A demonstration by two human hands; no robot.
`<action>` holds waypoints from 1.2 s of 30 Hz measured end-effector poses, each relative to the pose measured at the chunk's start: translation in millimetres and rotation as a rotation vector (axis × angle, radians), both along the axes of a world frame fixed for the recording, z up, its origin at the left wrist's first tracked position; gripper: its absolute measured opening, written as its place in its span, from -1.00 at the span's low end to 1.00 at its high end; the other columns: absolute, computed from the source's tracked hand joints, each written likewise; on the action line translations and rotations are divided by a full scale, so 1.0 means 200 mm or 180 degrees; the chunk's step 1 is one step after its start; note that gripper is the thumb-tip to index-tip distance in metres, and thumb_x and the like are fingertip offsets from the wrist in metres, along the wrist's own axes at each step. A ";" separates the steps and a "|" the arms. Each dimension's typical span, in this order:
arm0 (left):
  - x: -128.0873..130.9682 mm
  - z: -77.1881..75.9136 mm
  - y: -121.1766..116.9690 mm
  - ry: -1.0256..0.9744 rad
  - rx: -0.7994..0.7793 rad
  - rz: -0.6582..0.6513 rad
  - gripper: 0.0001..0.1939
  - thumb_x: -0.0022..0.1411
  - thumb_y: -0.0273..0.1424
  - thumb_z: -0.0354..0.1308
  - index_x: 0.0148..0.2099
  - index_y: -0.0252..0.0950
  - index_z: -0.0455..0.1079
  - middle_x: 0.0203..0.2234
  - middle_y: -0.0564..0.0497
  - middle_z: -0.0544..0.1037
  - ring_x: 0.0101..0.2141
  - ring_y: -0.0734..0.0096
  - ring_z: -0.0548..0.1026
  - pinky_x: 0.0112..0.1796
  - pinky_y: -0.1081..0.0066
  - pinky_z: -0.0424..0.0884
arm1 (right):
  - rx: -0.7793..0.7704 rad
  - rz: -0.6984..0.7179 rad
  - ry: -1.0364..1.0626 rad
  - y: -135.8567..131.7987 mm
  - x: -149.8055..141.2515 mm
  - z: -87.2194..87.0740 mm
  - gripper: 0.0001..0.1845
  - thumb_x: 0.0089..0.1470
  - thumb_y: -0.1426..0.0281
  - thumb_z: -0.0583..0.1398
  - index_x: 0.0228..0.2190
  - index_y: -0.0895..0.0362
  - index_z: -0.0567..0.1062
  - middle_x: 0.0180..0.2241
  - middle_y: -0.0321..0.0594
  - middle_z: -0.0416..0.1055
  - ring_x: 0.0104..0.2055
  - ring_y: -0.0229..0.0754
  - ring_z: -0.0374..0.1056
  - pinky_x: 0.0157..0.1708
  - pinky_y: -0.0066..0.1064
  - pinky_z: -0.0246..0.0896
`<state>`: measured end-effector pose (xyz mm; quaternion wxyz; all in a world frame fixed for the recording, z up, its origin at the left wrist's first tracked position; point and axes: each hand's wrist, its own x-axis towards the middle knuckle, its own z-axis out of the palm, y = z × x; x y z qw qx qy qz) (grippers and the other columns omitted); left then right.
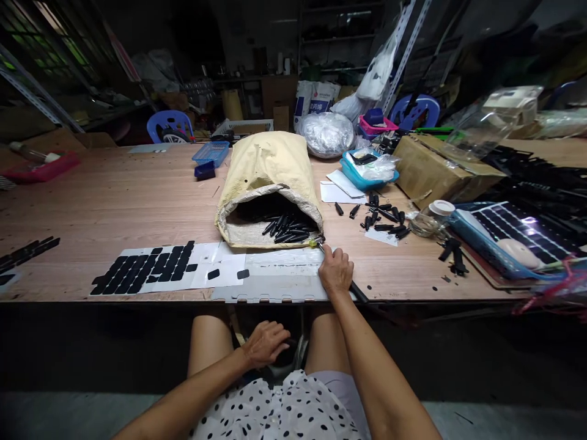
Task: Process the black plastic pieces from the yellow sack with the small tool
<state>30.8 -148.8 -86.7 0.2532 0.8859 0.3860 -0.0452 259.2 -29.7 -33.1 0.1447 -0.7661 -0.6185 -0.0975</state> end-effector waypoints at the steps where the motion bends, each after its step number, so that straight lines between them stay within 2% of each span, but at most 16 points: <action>1: 0.00 -0.02 0.00 0.0339 -0.0284 0.0369 -0.71 0.36 -0.31 -0.02 0.02 -0.17 0.45 -0.17 -0.12 0.59 -0.13 0.19 0.54 -0.14 0.27 0.40 | -0.0005 -0.0002 -0.0005 0.00 0.00 0.00 -0.60 0.23 0.44 0.03 0.02 0.08 0.50 -0.31 -0.10 0.32 -0.25 -0.11 0.17 -0.37 -0.34 -0.19; 3: -0.01 -0.04 0.02 0.0890 -0.0721 0.0908 -0.69 0.31 -0.40 0.02 0.04 -0.16 0.46 -0.13 -0.13 0.61 -0.07 0.16 0.56 -0.12 0.27 0.43 | -0.0012 0.0000 -0.0014 0.00 0.00 0.01 -0.60 0.23 0.44 0.03 0.03 0.08 0.50 -0.31 -0.10 0.32 -0.25 -0.11 0.17 -0.37 -0.34 -0.20; 4: -0.01 -0.03 0.03 0.1049 -0.0851 0.1006 -0.68 0.26 -0.43 0.08 0.04 -0.17 0.47 -0.12 -0.14 0.61 -0.05 0.13 0.56 -0.11 0.26 0.44 | -0.0013 0.0001 -0.0019 0.00 -0.01 0.01 -0.60 0.23 0.44 0.03 0.03 0.08 0.50 -0.31 -0.10 0.33 -0.26 -0.11 0.17 -0.37 -0.34 -0.20; 6: -0.01 0.02 0.06 0.1035 -0.1039 0.0774 -0.64 0.13 -0.43 0.22 0.01 -0.19 0.51 -0.11 -0.16 0.62 -0.05 0.06 0.56 -0.10 0.21 0.46 | -0.0006 0.0011 -0.0029 0.00 -0.01 0.01 -0.61 0.23 0.44 0.04 0.03 0.08 0.50 -0.32 -0.09 0.33 -0.26 -0.11 0.17 -0.38 -0.33 -0.20; 8: -0.01 0.12 0.11 0.0634 -0.1514 0.0170 -0.64 0.04 -0.37 0.33 -0.05 -0.18 0.54 -0.17 -0.11 0.64 -0.13 0.07 0.59 -0.12 0.21 0.47 | 0.0013 0.0017 -0.0040 0.00 0.00 0.00 -0.61 0.22 0.44 0.05 0.02 0.08 0.50 -0.32 -0.09 0.33 -0.26 -0.10 0.17 -0.38 -0.33 -0.19; 10: -0.03 0.27 0.22 -0.0081 -0.2228 -0.0348 -0.68 0.08 -0.27 0.34 -0.08 -0.17 0.56 -0.27 -0.02 0.65 -0.28 0.21 0.60 -0.19 0.27 0.49 | 0.0034 0.0011 -0.0049 0.00 0.00 0.00 -0.61 0.21 0.45 0.06 0.01 0.09 0.51 -0.32 -0.08 0.33 -0.26 -0.10 0.17 -0.38 -0.32 -0.19; 12: -0.04 0.42 0.41 -0.0889 -0.2660 -0.0223 -0.71 0.16 -0.22 0.29 -0.08 -0.20 0.56 -0.33 0.02 0.64 -0.40 0.34 0.56 -0.28 0.35 0.48 | 0.0054 0.0010 -0.0059 0.00 0.00 -0.01 -0.62 0.21 0.45 0.06 0.01 0.09 0.51 -0.32 -0.08 0.32 -0.27 -0.10 0.16 -0.38 -0.32 -0.19; 14: -0.05 0.56 0.64 -0.1491 -0.2161 0.0479 -0.76 0.20 -0.26 0.26 -0.12 -0.26 0.56 -0.31 0.00 0.63 -0.38 0.37 0.54 -0.30 0.40 0.45 | 0.0091 0.0015 -0.0065 0.00 0.00 -0.02 -0.62 0.21 0.44 0.06 0.00 0.09 0.51 -0.33 -0.08 0.32 -0.27 -0.10 0.15 -0.38 -0.32 -0.19; 16: -0.04 0.63 0.88 -0.1558 -0.0880 0.1619 -0.82 0.24 -0.37 0.21 -0.13 -0.28 0.56 -0.23 -0.03 0.63 -0.27 0.36 0.54 -0.24 0.42 0.42 | 0.0134 0.0005 -0.0073 0.00 0.00 -0.02 -0.63 0.19 0.43 0.08 0.00 0.09 0.50 -0.33 -0.10 0.31 -0.27 -0.11 0.15 -0.38 -0.33 -0.20; 17: -0.03 0.64 0.98 -0.1356 -0.0327 0.2206 -0.83 0.24 -0.43 0.20 -0.13 -0.28 0.56 -0.20 -0.05 0.62 -0.21 0.33 0.54 -0.20 0.41 0.41 | 0.0145 -0.0005 -0.0082 0.00 0.00 -0.02 -0.63 0.19 0.43 0.09 0.00 0.09 0.50 -0.34 -0.11 0.31 -0.27 -0.11 0.15 -0.38 -0.33 -0.20; 19: 0.00 0.63 1.13 -0.0905 0.0323 0.2958 -0.82 0.25 -0.44 0.18 -0.12 -0.28 0.56 -0.14 -0.09 0.60 -0.12 0.27 0.53 -0.14 0.40 0.39 | 0.0142 -0.0014 -0.0107 -0.01 -0.01 -0.02 -0.63 0.18 0.43 0.09 0.00 0.09 0.50 -0.34 -0.11 0.30 -0.26 -0.11 0.15 -0.38 -0.33 -0.20; 21: 0.04 0.58 1.21 -0.0565 0.0462 0.3238 -0.82 0.27 -0.38 0.17 -0.12 -0.26 0.56 -0.08 -0.12 0.57 -0.07 0.23 0.51 -0.12 0.40 0.38 | 0.0121 -0.0020 -0.0125 -0.01 -0.01 -0.02 -0.62 0.19 0.43 0.08 0.01 0.09 0.50 -0.33 -0.11 0.31 -0.26 -0.11 0.16 -0.38 -0.33 -0.19; 25: 0.05 0.49 1.24 -0.0312 0.0488 0.3102 -0.83 0.24 -0.32 0.23 -0.14 -0.23 0.54 -0.02 -0.14 0.50 -0.02 0.17 0.48 -0.09 0.38 0.38 | 0.0041 -0.0046 -0.0117 -0.01 -0.01 -0.01 -0.61 0.21 0.43 0.06 0.03 0.09 0.49 -0.32 -0.10 0.31 -0.25 -0.09 0.18 -0.37 -0.33 -0.19; 29: -0.02 0.49 1.21 -0.0414 0.0667 0.2987 -0.86 0.25 -0.34 0.22 -0.15 -0.24 0.51 -0.12 -0.12 0.51 -0.03 0.16 0.46 -0.06 0.33 0.36 | -0.0043 -0.0059 -0.0073 -0.02 -0.01 0.00 -0.61 0.20 0.41 0.07 0.04 0.09 0.47 -0.29 -0.09 0.31 -0.23 -0.08 0.17 -0.36 -0.32 -0.18; 31: -0.06 0.51 1.14 -0.0683 0.0770 0.2822 -0.85 0.29 -0.33 0.17 -0.14 -0.25 0.50 -0.18 -0.10 0.53 -0.09 0.18 0.46 -0.08 0.30 0.36 | -0.0033 -0.0056 -0.0054 -0.02 -0.01 0.00 -0.60 0.20 0.41 0.07 0.04 0.10 0.46 -0.28 -0.09 0.31 -0.22 -0.08 0.16 -0.36 -0.32 -0.18; 36: -0.05 0.50 0.82 -0.1201 0.0686 0.1806 -0.86 0.22 -0.31 0.23 -0.17 -0.20 0.52 -0.27 0.00 0.54 -0.16 0.22 0.41 -0.11 0.28 0.34 | 0.0003 -0.0069 0.0015 -0.01 -0.01 0.00 -0.61 0.22 0.40 0.05 0.03 0.10 0.47 -0.28 -0.07 0.32 -0.22 -0.08 0.16 -0.37 -0.31 -0.21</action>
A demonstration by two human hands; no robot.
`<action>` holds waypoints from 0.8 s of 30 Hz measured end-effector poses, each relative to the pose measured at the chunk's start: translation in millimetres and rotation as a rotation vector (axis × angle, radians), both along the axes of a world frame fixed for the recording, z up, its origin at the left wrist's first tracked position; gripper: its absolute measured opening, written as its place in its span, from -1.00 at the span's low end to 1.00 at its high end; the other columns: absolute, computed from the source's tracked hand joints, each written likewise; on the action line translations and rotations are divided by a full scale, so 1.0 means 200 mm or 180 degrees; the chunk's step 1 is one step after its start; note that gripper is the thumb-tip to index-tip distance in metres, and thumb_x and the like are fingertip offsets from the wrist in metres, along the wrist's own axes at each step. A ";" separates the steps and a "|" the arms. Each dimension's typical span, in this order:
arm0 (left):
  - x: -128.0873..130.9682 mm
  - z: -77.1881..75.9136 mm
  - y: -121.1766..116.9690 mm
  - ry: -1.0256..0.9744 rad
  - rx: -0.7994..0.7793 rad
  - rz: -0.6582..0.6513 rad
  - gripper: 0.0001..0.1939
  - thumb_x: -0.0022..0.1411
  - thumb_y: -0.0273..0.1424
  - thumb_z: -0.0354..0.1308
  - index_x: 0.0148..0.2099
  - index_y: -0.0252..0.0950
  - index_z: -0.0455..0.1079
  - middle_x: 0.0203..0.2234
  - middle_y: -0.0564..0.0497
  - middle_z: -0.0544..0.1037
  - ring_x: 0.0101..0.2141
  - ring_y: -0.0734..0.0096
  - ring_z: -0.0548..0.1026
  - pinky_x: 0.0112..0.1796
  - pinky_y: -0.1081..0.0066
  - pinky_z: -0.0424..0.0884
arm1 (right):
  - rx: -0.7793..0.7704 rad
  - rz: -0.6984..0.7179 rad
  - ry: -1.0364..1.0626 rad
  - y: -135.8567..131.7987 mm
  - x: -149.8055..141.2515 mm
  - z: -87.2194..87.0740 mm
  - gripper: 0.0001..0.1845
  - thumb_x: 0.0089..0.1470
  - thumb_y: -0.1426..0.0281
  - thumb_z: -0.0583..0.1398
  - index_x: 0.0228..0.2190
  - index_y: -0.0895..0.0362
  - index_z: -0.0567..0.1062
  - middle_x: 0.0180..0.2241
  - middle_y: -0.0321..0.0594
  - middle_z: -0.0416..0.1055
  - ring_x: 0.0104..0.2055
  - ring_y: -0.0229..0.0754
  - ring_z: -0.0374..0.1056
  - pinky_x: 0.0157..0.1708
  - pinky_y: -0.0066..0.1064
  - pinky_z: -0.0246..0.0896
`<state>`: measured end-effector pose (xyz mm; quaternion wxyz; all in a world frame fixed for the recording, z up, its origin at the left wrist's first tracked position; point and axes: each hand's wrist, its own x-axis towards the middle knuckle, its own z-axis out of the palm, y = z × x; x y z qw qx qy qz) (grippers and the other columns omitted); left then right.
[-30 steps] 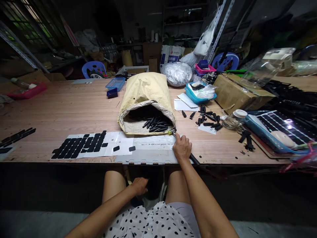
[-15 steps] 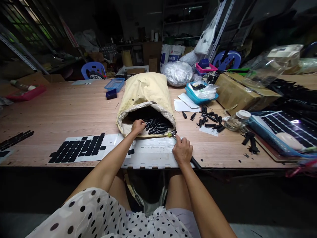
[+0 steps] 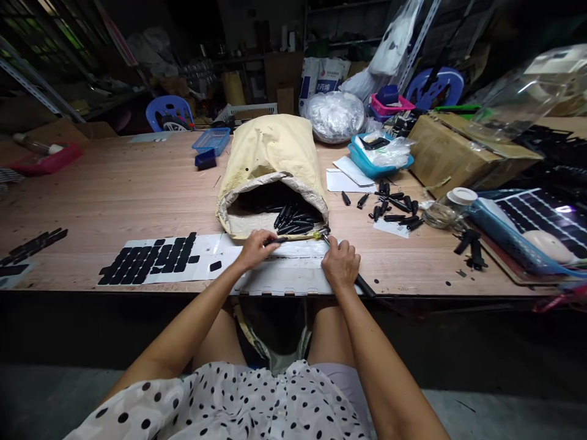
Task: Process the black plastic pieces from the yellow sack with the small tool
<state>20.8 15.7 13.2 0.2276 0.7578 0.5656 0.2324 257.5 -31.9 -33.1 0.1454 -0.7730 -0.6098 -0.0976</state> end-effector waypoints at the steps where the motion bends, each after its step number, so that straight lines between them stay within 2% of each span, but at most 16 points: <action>1: 0.02 -0.02 -0.06 0.0032 -0.0060 -0.0076 -0.87 0.20 -0.31 0.25 -0.19 -0.19 0.53 -0.28 0.00 0.54 -0.16 0.21 0.40 -0.10 0.27 0.33 | 0.0007 0.0008 0.0025 0.00 0.00 0.00 -0.61 0.22 0.40 0.05 0.03 0.10 0.47 -0.28 -0.07 0.32 -0.23 -0.08 0.15 -0.37 -0.31 -0.21; 4: 0.07 -0.10 -0.18 0.0117 -0.0247 0.0011 -0.88 0.18 -0.32 0.28 -0.20 -0.17 0.55 -0.28 0.00 0.52 -0.13 0.19 0.37 -0.07 0.23 0.29 | 0.0018 0.0061 0.0145 0.01 0.01 0.00 -0.62 0.23 0.40 0.05 0.02 0.09 0.48 -0.28 -0.07 0.32 -0.23 -0.09 0.15 -0.37 -0.31 -0.21; 7: 0.08 -0.15 -0.20 0.0072 -0.0265 0.0066 -0.85 0.16 -0.34 0.29 -0.17 -0.13 0.56 -0.27 0.02 0.51 -0.10 0.18 0.35 -0.01 0.20 0.26 | 0.0007 0.0095 0.0335 0.02 0.03 0.00 -0.63 0.24 0.41 0.03 0.00 0.08 0.51 -0.28 -0.07 0.34 -0.23 -0.10 0.15 -0.36 -0.32 -0.18; 10: 0.08 -0.16 -0.19 -0.0004 -0.0272 0.0069 -0.82 0.14 -0.33 0.31 -0.16 -0.12 0.58 -0.27 0.02 0.51 -0.10 0.18 0.35 0.01 0.19 0.24 | 0.0080 0.0048 0.0625 0.01 0.05 0.01 -0.64 0.21 0.41 0.05 -0.03 0.06 0.53 -0.29 -0.09 0.35 -0.23 -0.10 0.17 -0.34 -0.33 -0.12; 13: 0.09 -0.14 -0.19 -0.0063 -0.0335 0.0082 -0.82 0.12 -0.32 0.33 -0.17 -0.13 0.59 -0.28 0.02 0.52 -0.10 0.18 0.35 0.02 0.18 0.24 | 0.0365 0.0093 0.1035 -0.04 0.04 0.04 -0.63 0.20 0.38 0.05 -0.03 0.04 0.52 -0.29 -0.12 0.37 -0.22 -0.08 0.20 -0.30 -0.33 0.00; 16: 0.10 -0.13 -0.20 -0.0116 -0.0397 0.0102 -0.83 0.11 -0.34 0.34 -0.19 -0.12 0.60 -0.28 0.03 0.54 -0.09 0.17 0.35 0.02 0.18 0.25 | 0.0645 0.0483 0.1536 -0.15 -0.04 0.06 -0.61 0.22 0.34 0.01 -0.01 0.03 0.50 -0.27 -0.15 0.42 -0.21 -0.07 0.28 -0.23 -0.29 0.14; 19: 0.11 -0.12 -0.20 -0.0155 -0.0424 0.0164 -0.84 0.11 -0.34 0.34 -0.20 -0.11 0.61 -0.28 0.03 0.55 -0.08 0.17 0.35 0.02 0.19 0.25 | 0.0628 0.1017 0.2019 -0.26 -0.15 0.06 -0.63 0.22 0.31 0.01 -0.05 0.04 0.51 -0.21 -0.15 0.48 -0.17 -0.09 0.35 -0.14 -0.26 0.24; 24: 0.13 -0.13 -0.20 -0.0154 -0.0486 0.0246 -0.84 0.11 -0.34 0.34 -0.20 -0.09 0.61 -0.26 0.05 0.55 -0.08 0.19 0.35 0.01 0.21 0.23 | 0.0563 0.1363 0.2174 -0.34 -0.27 0.04 -0.64 0.22 0.31 0.02 -0.07 0.04 0.54 -0.21 -0.16 0.51 -0.14 -0.11 0.39 -0.11 -0.27 0.30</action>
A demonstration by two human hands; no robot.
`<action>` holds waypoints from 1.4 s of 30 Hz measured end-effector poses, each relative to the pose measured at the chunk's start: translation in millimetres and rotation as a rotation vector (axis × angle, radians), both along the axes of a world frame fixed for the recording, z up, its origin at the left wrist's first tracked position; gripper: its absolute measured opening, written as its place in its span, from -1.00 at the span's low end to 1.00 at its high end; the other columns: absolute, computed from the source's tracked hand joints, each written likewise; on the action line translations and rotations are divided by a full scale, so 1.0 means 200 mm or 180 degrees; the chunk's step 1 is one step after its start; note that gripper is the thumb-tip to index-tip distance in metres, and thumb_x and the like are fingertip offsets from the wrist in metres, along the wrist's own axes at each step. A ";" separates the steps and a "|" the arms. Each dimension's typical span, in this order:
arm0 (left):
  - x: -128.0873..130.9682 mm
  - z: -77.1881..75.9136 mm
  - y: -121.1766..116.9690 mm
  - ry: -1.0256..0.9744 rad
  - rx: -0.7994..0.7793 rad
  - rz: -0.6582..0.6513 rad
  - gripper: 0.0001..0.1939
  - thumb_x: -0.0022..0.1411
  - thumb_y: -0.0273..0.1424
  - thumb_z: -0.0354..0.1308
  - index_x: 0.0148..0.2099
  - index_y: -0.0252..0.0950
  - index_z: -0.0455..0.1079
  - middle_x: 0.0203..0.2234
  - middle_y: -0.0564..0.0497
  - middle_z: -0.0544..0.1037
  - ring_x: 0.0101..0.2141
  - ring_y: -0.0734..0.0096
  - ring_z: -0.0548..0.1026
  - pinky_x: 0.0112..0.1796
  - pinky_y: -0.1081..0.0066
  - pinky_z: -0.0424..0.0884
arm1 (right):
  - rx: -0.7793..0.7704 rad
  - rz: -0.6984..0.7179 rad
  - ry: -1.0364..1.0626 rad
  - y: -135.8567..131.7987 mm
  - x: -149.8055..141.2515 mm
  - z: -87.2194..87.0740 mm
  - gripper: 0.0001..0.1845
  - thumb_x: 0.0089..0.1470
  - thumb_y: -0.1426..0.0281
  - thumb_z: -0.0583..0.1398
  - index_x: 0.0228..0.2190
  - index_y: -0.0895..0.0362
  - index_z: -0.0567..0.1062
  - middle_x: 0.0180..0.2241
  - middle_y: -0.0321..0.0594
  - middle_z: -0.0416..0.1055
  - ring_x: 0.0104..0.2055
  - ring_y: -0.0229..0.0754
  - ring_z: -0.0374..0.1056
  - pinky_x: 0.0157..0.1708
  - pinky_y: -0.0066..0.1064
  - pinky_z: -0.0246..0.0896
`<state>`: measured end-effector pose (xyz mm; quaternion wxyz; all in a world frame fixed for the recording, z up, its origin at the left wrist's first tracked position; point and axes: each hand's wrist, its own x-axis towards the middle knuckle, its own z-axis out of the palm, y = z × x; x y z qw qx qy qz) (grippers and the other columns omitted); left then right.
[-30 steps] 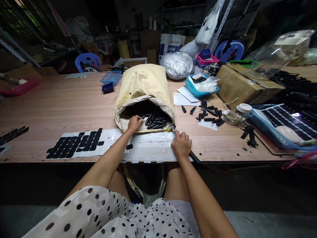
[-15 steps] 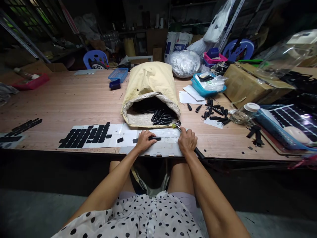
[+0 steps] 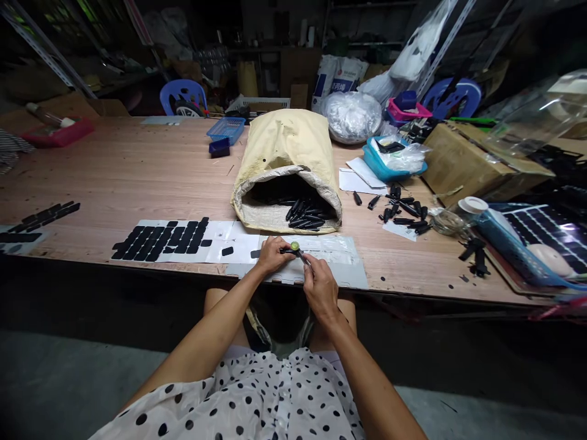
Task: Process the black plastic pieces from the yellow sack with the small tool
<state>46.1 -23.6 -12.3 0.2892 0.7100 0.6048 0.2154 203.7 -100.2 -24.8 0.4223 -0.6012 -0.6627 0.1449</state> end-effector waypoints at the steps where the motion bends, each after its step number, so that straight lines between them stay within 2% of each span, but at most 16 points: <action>1: 0.00 0.00 0.00 0.0006 -0.0007 -0.0008 -0.84 0.11 -0.34 0.34 -0.21 -0.09 0.61 -0.26 0.05 0.55 -0.07 0.20 0.35 0.01 0.22 0.23 | 0.0018 -0.0013 -0.0039 0.00 -0.01 0.00 -0.63 0.23 0.31 0.01 -0.06 0.04 0.54 -0.23 -0.16 0.50 -0.14 -0.11 0.39 -0.11 -0.28 0.30; 8: 0.01 -0.01 0.00 -0.0070 0.0055 0.0036 -0.89 0.12 -0.37 0.32 -0.26 -0.12 0.62 -0.27 0.04 0.56 -0.12 0.22 0.37 -0.01 0.21 0.25 | -0.0455 -0.0166 -0.0385 -0.02 -0.02 0.01 -0.59 0.24 0.33 -0.01 -0.03 0.04 0.54 -0.21 -0.14 0.49 -0.15 -0.11 0.38 -0.16 -0.32 0.28; 17: 0.01 -0.02 0.00 -0.0131 0.0087 0.0029 -0.87 0.08 -0.37 0.34 -0.26 -0.11 0.62 -0.28 0.03 0.57 -0.09 0.17 0.37 -0.01 0.19 0.26 | -0.0417 -0.0270 -0.0351 -0.02 0.04 0.01 -0.58 0.23 0.31 -0.02 -0.04 0.06 0.54 -0.17 -0.11 0.50 -0.12 -0.09 0.37 -0.11 -0.28 0.27; 22: 0.01 -0.01 0.00 -0.0109 0.0047 0.0065 -0.88 0.07 -0.41 0.34 -0.28 -0.14 0.60 -0.27 0.03 0.56 -0.08 0.16 0.37 0.01 0.18 0.27 | -0.0337 -0.0746 -0.0518 0.12 0.18 0.05 -0.58 0.21 0.34 0.00 -0.02 0.07 0.54 -0.24 -0.14 0.46 -0.21 -0.11 0.32 -0.19 -0.32 0.20; 25: 0.01 0.01 -0.01 -0.0065 0.0075 0.0046 -0.86 0.06 -0.43 0.33 -0.27 -0.15 0.58 -0.27 0.02 0.55 -0.09 0.15 0.36 0.00 0.17 0.27 | -0.0537 -0.1059 -0.0851 0.26 0.29 0.08 -0.60 0.18 0.39 0.05 -0.03 0.05 0.56 -0.27 -0.14 0.41 -0.23 -0.12 0.26 -0.25 -0.36 0.10; 28: 0.01 0.02 -0.02 0.0004 0.0100 0.0018 -0.84 0.03 -0.42 0.35 -0.26 -0.17 0.57 -0.26 0.02 0.55 -0.08 0.15 0.36 0.00 0.18 0.27 | -0.0782 -0.1198 -0.1166 0.37 0.36 0.07 -0.63 0.17 0.42 0.09 -0.06 0.03 0.59 -0.31 -0.15 0.36 -0.27 -0.14 0.19 -0.32 -0.37 0.00; 31: 0.01 0.01 -0.03 0.0040 0.0117 -0.0009 -0.84 0.04 -0.39 0.36 -0.25 -0.18 0.56 -0.26 0.02 0.55 -0.08 0.15 0.36 0.01 0.18 0.26 | -0.0806 -0.1257 -0.1425 0.40 0.35 0.02 -0.65 0.18 0.44 0.11 -0.06 0.01 0.59 -0.33 -0.16 0.33 -0.29 -0.16 0.15 -0.34 -0.38 -0.07; 36: -0.01 0.00 0.00 0.0045 0.0182 -0.0077 -0.88 0.12 -0.33 0.31 -0.24 -0.15 0.56 -0.28 0.01 0.54 -0.09 0.15 0.36 0.00 0.17 0.25 | -0.0559 -0.1341 -0.1724 0.38 0.30 -0.04 -0.66 0.22 0.43 0.09 -0.05 0.03 0.56 -0.31 -0.12 0.32 -0.28 -0.14 0.12 -0.37 -0.36 -0.18; 39: -0.03 -0.01 -0.07 -0.0018 0.0438 -0.0398 -0.85 0.18 -0.31 0.26 -0.18 -0.17 0.54 -0.24 -0.02 0.56 -0.11 0.17 0.39 0.00 0.18 0.26 | -0.0566 -0.1326 -0.1887 0.38 0.28 -0.04 -0.66 0.23 0.43 0.07 -0.04 0.05 0.55 -0.30 -0.10 0.32 -0.27 -0.13 0.13 -0.39 -0.35 -0.21; 42: -0.04 -0.08 -0.27 -0.0172 0.0549 -0.1326 -0.79 0.27 -0.27 0.17 -0.10 -0.21 0.52 -0.23 -0.08 0.58 -0.16 0.23 0.45 -0.04 0.25 0.29 | -0.0573 -0.1312 -0.1951 0.39 0.27 -0.03 -0.65 0.24 0.44 0.05 -0.04 0.07 0.54 -0.31 -0.10 0.32 -0.26 -0.11 0.14 -0.39 -0.34 -0.22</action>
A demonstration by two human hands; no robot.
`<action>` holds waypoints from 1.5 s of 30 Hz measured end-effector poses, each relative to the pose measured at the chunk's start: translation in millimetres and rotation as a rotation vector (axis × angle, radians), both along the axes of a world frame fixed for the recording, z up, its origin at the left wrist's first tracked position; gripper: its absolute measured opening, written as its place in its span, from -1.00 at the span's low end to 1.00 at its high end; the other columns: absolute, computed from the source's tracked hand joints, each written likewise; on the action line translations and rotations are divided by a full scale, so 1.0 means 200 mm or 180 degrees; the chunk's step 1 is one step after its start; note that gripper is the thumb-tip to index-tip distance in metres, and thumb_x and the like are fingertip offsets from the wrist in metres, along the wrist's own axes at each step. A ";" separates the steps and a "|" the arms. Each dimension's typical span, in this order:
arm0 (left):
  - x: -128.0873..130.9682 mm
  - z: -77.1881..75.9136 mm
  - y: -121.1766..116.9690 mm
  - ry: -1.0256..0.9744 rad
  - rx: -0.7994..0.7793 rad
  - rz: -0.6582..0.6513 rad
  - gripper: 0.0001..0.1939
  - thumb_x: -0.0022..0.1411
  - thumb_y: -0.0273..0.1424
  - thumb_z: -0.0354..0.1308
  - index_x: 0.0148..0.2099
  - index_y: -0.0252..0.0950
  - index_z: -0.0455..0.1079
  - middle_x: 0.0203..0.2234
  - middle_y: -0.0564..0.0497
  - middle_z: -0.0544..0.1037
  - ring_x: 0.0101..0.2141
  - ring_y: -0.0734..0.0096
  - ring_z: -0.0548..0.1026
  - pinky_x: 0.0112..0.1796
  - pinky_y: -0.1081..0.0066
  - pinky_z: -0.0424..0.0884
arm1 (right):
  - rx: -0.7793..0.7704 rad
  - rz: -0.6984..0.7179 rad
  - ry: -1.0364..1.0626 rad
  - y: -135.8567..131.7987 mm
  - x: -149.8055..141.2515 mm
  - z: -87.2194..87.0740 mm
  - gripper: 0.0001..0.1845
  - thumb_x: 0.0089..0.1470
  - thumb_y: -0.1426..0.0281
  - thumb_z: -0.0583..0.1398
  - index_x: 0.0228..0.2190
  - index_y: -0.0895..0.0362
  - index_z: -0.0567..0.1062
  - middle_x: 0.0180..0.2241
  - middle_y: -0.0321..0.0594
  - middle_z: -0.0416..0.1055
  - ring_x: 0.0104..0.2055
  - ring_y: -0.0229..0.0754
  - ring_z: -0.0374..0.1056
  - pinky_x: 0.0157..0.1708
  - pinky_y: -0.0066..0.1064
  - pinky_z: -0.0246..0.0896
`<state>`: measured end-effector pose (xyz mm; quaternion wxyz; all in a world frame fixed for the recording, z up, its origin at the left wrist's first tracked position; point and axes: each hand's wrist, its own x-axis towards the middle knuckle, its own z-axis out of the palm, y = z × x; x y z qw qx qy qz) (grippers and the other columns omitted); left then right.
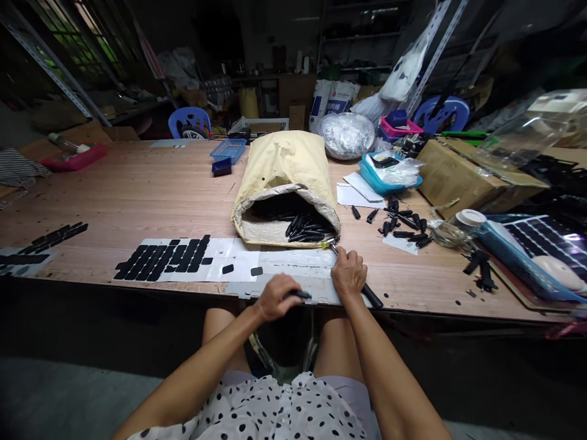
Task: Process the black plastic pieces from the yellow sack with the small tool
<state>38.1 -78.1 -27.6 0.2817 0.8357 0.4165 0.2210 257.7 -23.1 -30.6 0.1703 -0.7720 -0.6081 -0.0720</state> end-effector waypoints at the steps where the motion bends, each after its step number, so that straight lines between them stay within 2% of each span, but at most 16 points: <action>1: -0.01 -0.04 -0.09 0.0027 -0.0083 -0.0333 -0.76 0.30 -0.25 0.13 -0.08 -0.21 0.51 -0.24 -0.08 0.59 -0.18 0.24 0.47 -0.05 0.27 0.30 | 0.0000 -0.0007 -0.0010 0.00 0.00 0.00 -0.65 0.24 0.44 0.04 -0.04 0.07 0.54 -0.31 -0.09 0.32 -0.25 -0.11 0.14 -0.39 -0.34 -0.22; 3: -0.02 -0.13 -0.24 0.0219 -0.0371 -0.0665 -0.73 0.31 -0.22 0.10 -0.06 -0.19 0.50 -0.24 -0.07 0.61 -0.18 0.24 0.51 -0.06 0.29 0.32 | -0.0008 -0.0017 -0.0028 0.00 -0.01 0.00 -0.64 0.25 0.44 0.03 -0.02 0.08 0.53 -0.30 -0.09 0.32 -0.25 -0.11 0.15 -0.38 -0.34 -0.21; 6: -0.03 -0.26 -0.37 0.0736 -0.1068 -0.0056 -0.71 0.31 -0.25 0.07 -0.01 -0.17 0.50 -0.16 -0.08 0.62 -0.11 0.20 0.55 -0.04 0.31 0.36 | -0.0040 -0.0009 -0.0052 -0.01 -0.01 0.00 -0.63 0.26 0.43 0.02 -0.01 0.08 0.52 -0.30 -0.08 0.32 -0.25 -0.11 0.15 -0.38 -0.34 -0.20; 10: -0.05 -0.38 -0.34 0.1381 -0.1953 0.0987 -0.61 0.27 -0.35 0.06 0.12 -0.15 0.46 -0.01 -0.10 0.60 0.06 0.10 0.51 0.04 0.27 0.37 | -0.0051 0.0002 -0.0086 0.00 -0.01 0.00 -0.63 0.26 0.42 0.03 0.00 0.07 0.51 -0.30 -0.09 0.32 -0.26 -0.11 0.15 -0.38 -0.34 -0.19; 16: -0.08 -0.43 -0.33 0.1583 -0.2232 0.1297 -0.47 0.14 -0.57 0.07 0.13 -0.11 0.46 0.01 -0.11 0.59 0.08 0.06 0.50 0.06 0.23 0.38 | 0.0004 0.0042 -0.0167 0.00 -0.01 0.00 -0.64 0.25 0.44 0.03 -0.03 0.08 0.52 -0.31 -0.09 0.33 -0.27 -0.12 0.16 -0.39 -0.35 -0.20; 19: -0.08 -0.37 -0.36 0.1431 -0.2071 0.0977 -0.49 0.11 -0.54 0.12 0.11 -0.13 0.48 -0.02 -0.08 0.61 0.05 0.08 0.52 0.04 0.25 0.40 | -0.0010 0.0045 -0.0188 0.00 -0.01 0.00 -0.65 0.25 0.43 0.04 -0.03 0.08 0.52 -0.32 -0.11 0.32 -0.29 -0.13 0.15 -0.39 -0.36 -0.19; 21: -0.07 -0.29 -0.35 0.1144 -0.2039 0.0355 -0.57 0.10 -0.48 0.18 0.04 -0.14 0.53 -0.13 -0.03 0.65 -0.06 0.14 0.57 -0.04 0.29 0.44 | -0.0028 0.0014 -0.0187 0.00 -0.02 0.01 -0.65 0.26 0.43 0.04 -0.03 0.09 0.52 -0.32 -0.10 0.33 -0.29 -0.13 0.15 -0.39 -0.36 -0.18; 23: -0.07 -0.17 -0.27 0.0670 -0.2147 -0.0344 -0.69 0.08 -0.42 0.24 -0.08 -0.17 0.58 -0.28 0.02 0.66 -0.22 0.24 0.59 -0.15 0.36 0.46 | -0.0020 -0.0012 -0.0178 -0.01 -0.02 0.01 -0.65 0.26 0.43 0.02 -0.03 0.09 0.52 -0.32 -0.09 0.33 -0.28 -0.12 0.15 -0.39 -0.36 -0.19; 25: -0.08 -0.04 -0.12 0.0055 -0.2257 -0.0658 -0.78 0.10 -0.36 0.27 -0.17 -0.23 0.60 -0.38 0.05 0.64 -0.34 0.36 0.56 -0.26 0.44 0.44 | 0.0018 -0.0017 -0.0169 -0.01 -0.03 0.01 -0.64 0.26 0.43 0.01 -0.04 0.09 0.53 -0.33 -0.09 0.33 -0.28 -0.11 0.16 -0.40 -0.35 -0.20; 27: -0.08 0.09 0.10 -0.0531 -0.2163 -0.0304 -0.79 0.15 -0.31 0.24 -0.21 -0.28 0.59 -0.43 0.04 0.62 -0.41 0.43 0.52 -0.34 0.46 0.41 | 0.0066 -0.0004 -0.0164 -0.01 -0.03 0.00 -0.65 0.26 0.43 0.02 -0.05 0.09 0.53 -0.33 -0.09 0.32 -0.28 -0.11 0.17 -0.40 -0.35 -0.20; 30: -0.05 0.23 0.48 -0.1012 -0.1256 0.1084 -0.80 0.24 -0.34 0.13 -0.24 -0.31 0.55 -0.41 0.02 0.60 -0.41 0.44 0.50 -0.34 0.46 0.41 | 0.0103 0.0012 -0.0178 -0.01 -0.02 -0.02 -0.65 0.25 0.44 0.02 -0.06 0.09 0.53 -0.34 -0.10 0.32 -0.27 -0.11 0.17 -0.40 -0.35 -0.20; 32: -0.01 0.28 0.69 -0.0834 -0.0732 0.1926 -0.77 0.26 -0.42 0.05 -0.26 -0.30 0.55 -0.39 0.01 0.61 -0.35 0.41 0.51 -0.27 0.43 0.42 | 0.0113 0.0031 -0.0202 -0.01 -0.02 -0.04 -0.66 0.25 0.44 0.03 -0.06 0.09 0.54 -0.34 -0.10 0.32 -0.28 -0.11 0.17 -0.40 -0.34 -0.19; 34: 0.04 0.30 0.84 -0.0421 -0.0459 0.2317 -0.76 0.26 -0.45 0.04 -0.27 -0.29 0.56 -0.35 -0.02 0.62 -0.28 0.36 0.54 -0.19 0.42 0.41 | 0.0151 0.0025 -0.0230 -0.01 -0.02 -0.05 -0.66 0.24 0.45 0.04 -0.07 0.09 0.54 -0.34 -0.11 0.33 -0.28 -0.11 0.17 -0.40 -0.34 -0.19; 37: 0.13 0.30 0.94 0.0294 -0.0505 0.2359 -0.83 0.19 -0.42 0.15 -0.26 -0.27 0.58 -0.24 -0.09 0.64 -0.16 0.27 0.56 -0.15 0.43 0.40 | 0.0227 -0.0022 -0.0269 -0.01 -0.02 -0.06 -0.68 0.22 0.46 0.06 -0.07 0.09 0.53 -0.35 -0.12 0.32 -0.28 -0.12 0.16 -0.40 -0.34 -0.18; 40: 0.18 0.29 0.96 0.0758 -0.0790 0.2257 -0.85 0.14 -0.39 0.23 -0.24 -0.25 0.59 -0.16 -0.12 0.63 -0.09 0.19 0.55 -0.19 0.42 0.39 | 0.0211 -0.0021 -0.0291 -0.01 -0.03 -0.06 -0.68 0.20 0.46 0.08 -0.07 0.09 0.53 -0.35 -0.13 0.32 -0.28 -0.13 0.16 -0.40 -0.33 -0.18; 45: 0.14 0.25 0.88 0.0711 -0.0561 0.2411 -0.80 0.21 -0.36 0.21 -0.12 -0.22 0.56 -0.09 -0.11 0.58 -0.07 0.16 0.52 -0.17 0.36 0.38 | 0.0130 -0.0067 -0.0265 -0.01 -0.04 -0.04 -0.67 0.22 0.46 0.06 -0.05 0.09 0.51 -0.33 -0.12 0.32 -0.26 -0.12 0.15 -0.39 -0.33 -0.18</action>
